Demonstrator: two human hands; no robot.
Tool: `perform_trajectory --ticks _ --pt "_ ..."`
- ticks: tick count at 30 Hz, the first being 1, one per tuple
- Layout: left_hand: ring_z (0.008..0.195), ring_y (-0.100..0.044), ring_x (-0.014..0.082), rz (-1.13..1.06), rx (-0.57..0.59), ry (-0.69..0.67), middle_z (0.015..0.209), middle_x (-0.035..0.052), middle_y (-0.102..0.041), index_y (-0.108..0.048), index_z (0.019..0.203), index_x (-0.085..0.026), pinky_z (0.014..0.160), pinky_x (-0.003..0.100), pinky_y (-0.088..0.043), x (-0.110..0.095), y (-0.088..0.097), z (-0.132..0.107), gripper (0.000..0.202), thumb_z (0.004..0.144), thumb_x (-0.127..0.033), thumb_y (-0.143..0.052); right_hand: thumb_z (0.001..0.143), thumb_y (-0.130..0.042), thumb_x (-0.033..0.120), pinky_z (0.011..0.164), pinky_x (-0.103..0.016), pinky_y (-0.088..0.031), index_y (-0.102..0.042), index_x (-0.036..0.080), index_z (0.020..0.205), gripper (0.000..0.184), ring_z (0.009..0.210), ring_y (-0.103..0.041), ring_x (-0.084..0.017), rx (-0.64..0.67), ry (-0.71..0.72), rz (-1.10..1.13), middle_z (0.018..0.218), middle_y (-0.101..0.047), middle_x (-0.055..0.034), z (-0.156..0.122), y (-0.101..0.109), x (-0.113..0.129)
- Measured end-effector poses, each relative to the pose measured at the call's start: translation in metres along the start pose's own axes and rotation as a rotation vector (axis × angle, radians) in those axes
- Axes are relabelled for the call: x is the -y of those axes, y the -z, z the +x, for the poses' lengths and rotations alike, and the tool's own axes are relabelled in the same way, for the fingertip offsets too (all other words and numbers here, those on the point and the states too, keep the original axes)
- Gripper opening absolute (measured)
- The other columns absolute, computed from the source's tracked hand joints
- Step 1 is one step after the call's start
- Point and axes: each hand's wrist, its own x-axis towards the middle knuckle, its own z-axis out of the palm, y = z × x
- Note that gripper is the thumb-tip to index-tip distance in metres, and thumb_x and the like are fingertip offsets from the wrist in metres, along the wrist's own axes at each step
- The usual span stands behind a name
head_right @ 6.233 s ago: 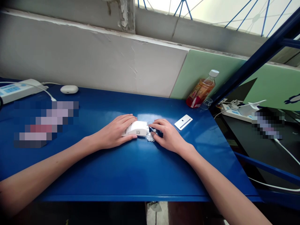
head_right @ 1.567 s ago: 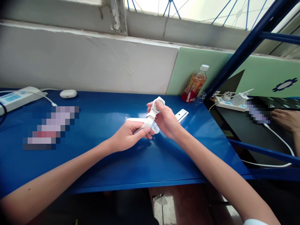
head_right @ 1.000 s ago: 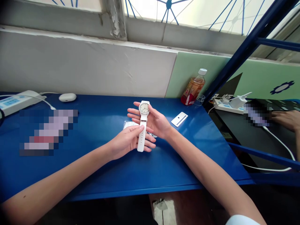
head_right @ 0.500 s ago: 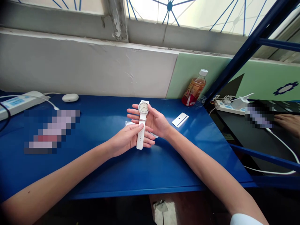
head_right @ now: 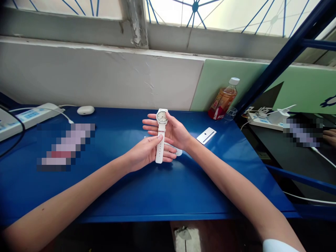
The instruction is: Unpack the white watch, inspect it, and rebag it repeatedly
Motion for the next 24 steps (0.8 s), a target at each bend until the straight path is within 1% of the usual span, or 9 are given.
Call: perform_trajectory --ticks 3,6,8,10,13,16,19,24 --pt "0.081 -0.075 0.0238 -0.013 0.027 0.011 0.095 0.0187 -0.075 -0.064 0.106 -0.007 0.078 0.038 -0.059 0.0023 0.0002 0.0008 0.036 0.105 -0.036 -0.042 0.105 -0.019 0.044 0.099 -0.034 -0.051 -0.065 0.016 0.120 0.056 0.109 -0.069 -0.019 0.006 -0.005 0.000 0.121 -0.072 -0.0093 -0.0018 0.0024 -0.0001" --pt "0.085 -0.075 0.0249 -0.014 0.082 0.012 0.099 0.0197 -0.074 -0.065 0.108 -0.006 0.082 0.040 -0.058 0.0022 0.0014 -0.0006 0.034 0.103 -0.036 -0.048 0.105 -0.019 0.044 0.098 -0.033 -0.052 -0.066 0.015 0.119 0.057 0.109 -0.069 -0.019 0.017 -0.001 0.000 0.121 -0.072 -0.0089 -0.0027 0.0033 -0.0004" --pt "0.088 -0.075 0.0256 -0.010 0.120 0.015 0.102 0.0206 -0.074 -0.066 0.108 -0.006 0.085 0.041 -0.057 0.0016 0.0021 -0.0018 0.033 0.102 -0.035 -0.051 0.105 -0.020 0.045 0.098 -0.033 -0.052 -0.065 0.017 0.121 0.055 0.107 -0.069 -0.019 0.008 0.009 -0.011 0.119 -0.073 -0.0079 -0.0031 0.0028 -0.0006" --pt "0.089 -0.075 0.0260 -0.007 0.135 0.015 0.103 0.0210 -0.074 -0.067 0.106 -0.005 0.086 0.041 -0.056 0.0012 0.0025 -0.0024 0.034 0.102 -0.034 -0.050 0.104 -0.021 0.048 0.096 -0.034 -0.053 -0.063 0.021 0.124 0.053 0.106 -0.070 -0.019 -0.002 0.018 -0.024 0.117 -0.074 -0.0065 -0.0036 0.0016 -0.0006" --pt "0.088 -0.075 0.0258 -0.010 0.117 0.015 0.102 0.0208 -0.074 -0.068 0.103 -0.005 0.085 0.041 -0.056 0.0011 0.0020 -0.0021 0.036 0.103 -0.034 -0.047 0.103 -0.020 0.050 0.096 -0.035 -0.053 -0.062 0.022 0.126 0.054 0.105 -0.070 -0.020 0.001 0.021 -0.023 0.115 -0.075 -0.0064 -0.0044 -0.0005 0.0001" --pt "0.087 -0.075 0.0252 -0.015 0.091 0.030 0.100 0.0204 -0.075 -0.068 0.102 -0.005 0.085 0.040 -0.056 0.0008 -0.0004 -0.0014 0.037 0.105 -0.031 -0.043 0.103 -0.016 0.050 0.097 -0.035 -0.053 -0.064 0.017 0.121 0.061 0.106 -0.070 -0.020 0.007 0.009 -0.008 0.119 -0.073 -0.0094 -0.0053 -0.0016 0.0014" --pt "0.085 -0.075 0.0244 -0.024 0.063 0.045 0.097 0.0200 -0.075 -0.068 0.101 -0.004 0.085 0.040 -0.056 0.0007 -0.0037 -0.0005 0.040 0.106 -0.030 -0.039 0.103 -0.013 0.050 0.097 -0.034 -0.053 -0.067 0.013 0.116 0.067 0.105 -0.070 -0.020 0.001 -0.002 0.004 0.119 -0.073 -0.0116 -0.0058 -0.0013 0.0030" --pt "0.085 -0.075 0.0245 -0.046 0.065 0.060 0.098 0.0201 -0.075 -0.068 0.103 -0.004 0.086 0.040 -0.055 0.0021 -0.0042 0.0000 0.040 0.106 -0.032 -0.040 0.103 -0.013 0.053 0.097 -0.034 -0.054 -0.067 0.012 0.116 0.070 0.108 -0.070 -0.021 -0.001 -0.015 -0.009 0.122 -0.072 -0.0141 -0.0058 0.0003 0.0052"
